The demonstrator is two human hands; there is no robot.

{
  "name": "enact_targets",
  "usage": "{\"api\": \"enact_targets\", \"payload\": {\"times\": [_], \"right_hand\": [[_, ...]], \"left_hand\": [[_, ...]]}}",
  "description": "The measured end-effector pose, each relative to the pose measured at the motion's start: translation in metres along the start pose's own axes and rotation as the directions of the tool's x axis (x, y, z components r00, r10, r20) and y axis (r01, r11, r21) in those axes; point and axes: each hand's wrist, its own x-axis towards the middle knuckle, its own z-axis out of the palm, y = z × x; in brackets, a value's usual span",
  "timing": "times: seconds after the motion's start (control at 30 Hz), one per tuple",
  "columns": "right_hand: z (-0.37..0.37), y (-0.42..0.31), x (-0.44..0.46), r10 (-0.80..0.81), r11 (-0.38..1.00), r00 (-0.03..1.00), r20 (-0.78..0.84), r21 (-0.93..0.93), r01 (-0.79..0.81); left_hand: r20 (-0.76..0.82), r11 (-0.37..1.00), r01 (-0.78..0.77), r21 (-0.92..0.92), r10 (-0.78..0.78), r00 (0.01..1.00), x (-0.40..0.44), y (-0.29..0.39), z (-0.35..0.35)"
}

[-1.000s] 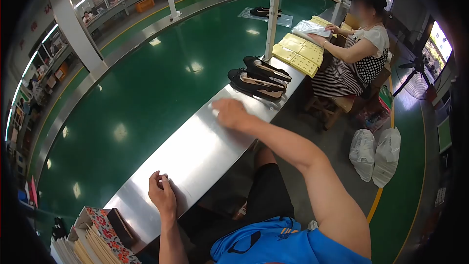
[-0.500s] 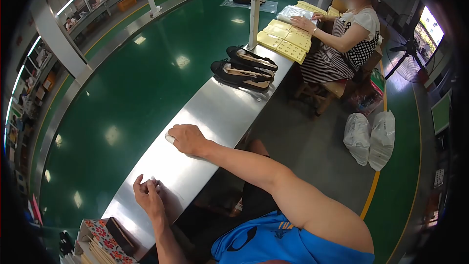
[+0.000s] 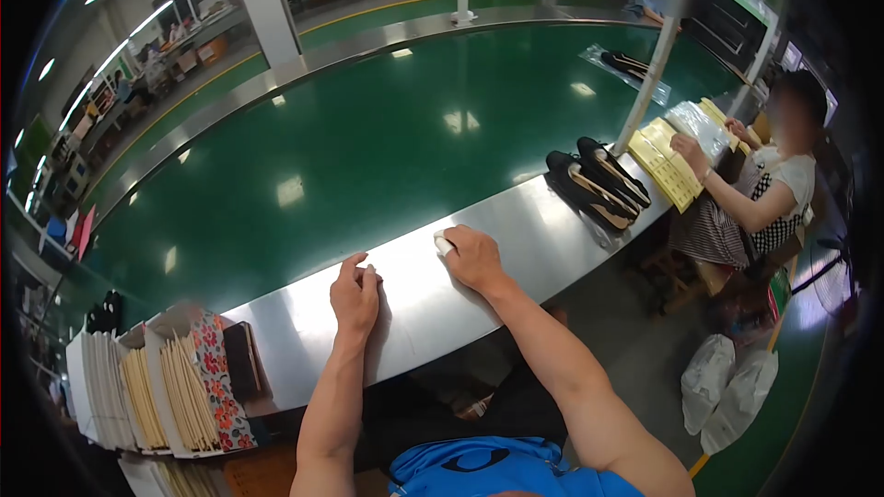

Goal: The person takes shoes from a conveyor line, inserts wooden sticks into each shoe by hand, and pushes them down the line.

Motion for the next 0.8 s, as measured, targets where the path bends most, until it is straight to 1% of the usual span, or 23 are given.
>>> {"api": "enact_targets", "payload": {"times": [0.07,0.1,0.17,0.23,0.3,0.4,0.47,0.57,0.7,0.8], "right_hand": [[0.0014,0.0013,-0.0006,-0.027,1.0,1.0,-0.006,0.005,0.027],[0.0004,0.0007,-0.0007,-0.024,1.0,1.0,-0.021,0.003,0.024],[-0.0017,0.0015,-0.0012,-0.029,0.999,1.0,-0.01,0.014,0.029],[-0.0012,0.0008,-0.0028,-0.027,0.999,1.0,-0.002,0.031,0.027],[-0.0014,0.0019,-0.0029,-0.044,0.998,0.998,-0.037,0.053,0.046],[-0.002,0.0037,-0.0022,-0.032,0.998,0.999,-0.011,0.06,0.033],[-0.0018,0.0035,-0.0027,-0.038,0.995,0.999,-0.017,0.095,0.04],[-0.0016,0.0036,-0.0021,-0.014,0.995,1.0,-0.004,0.102,0.014],[0.0004,0.0061,-0.0016,-0.021,0.995,1.0,-0.007,0.1,0.021],[-0.0011,0.0064,-0.0019,-0.047,0.992,0.999,-0.025,0.115,0.049]], "left_hand": [[-0.014,0.997,0.011,-0.081,-0.012,1.0,0.0012,-0.0065,0.0014],[-0.032,0.997,0.014,-0.08,-0.017,0.999,0.0,-0.0051,0.0004],[-0.018,0.992,0.032,-0.125,-0.034,0.999,0.0,-0.0008,-0.0003],[-0.021,0.991,0.038,-0.126,-0.041,0.999,-0.0004,0.0018,-0.0019],[-0.017,0.989,0.034,-0.145,-0.037,0.999,-0.0006,0.0013,-0.0015],[-0.01,0.987,0.049,-0.152,-0.051,0.999,-0.001,-0.0013,-0.0013],[-0.022,0.989,0.026,-0.143,-0.029,0.999,-0.0009,-0.0041,-0.0012],[-0.019,0.989,0.043,-0.142,-0.047,0.999,-0.0003,-0.001,-0.0036],[0.014,0.985,0.091,-0.143,-0.09,0.996,0.0003,0.001,-0.0046],[0.013,0.987,0.099,-0.13,-0.098,0.995,0.0,0.0031,-0.0045]]}}
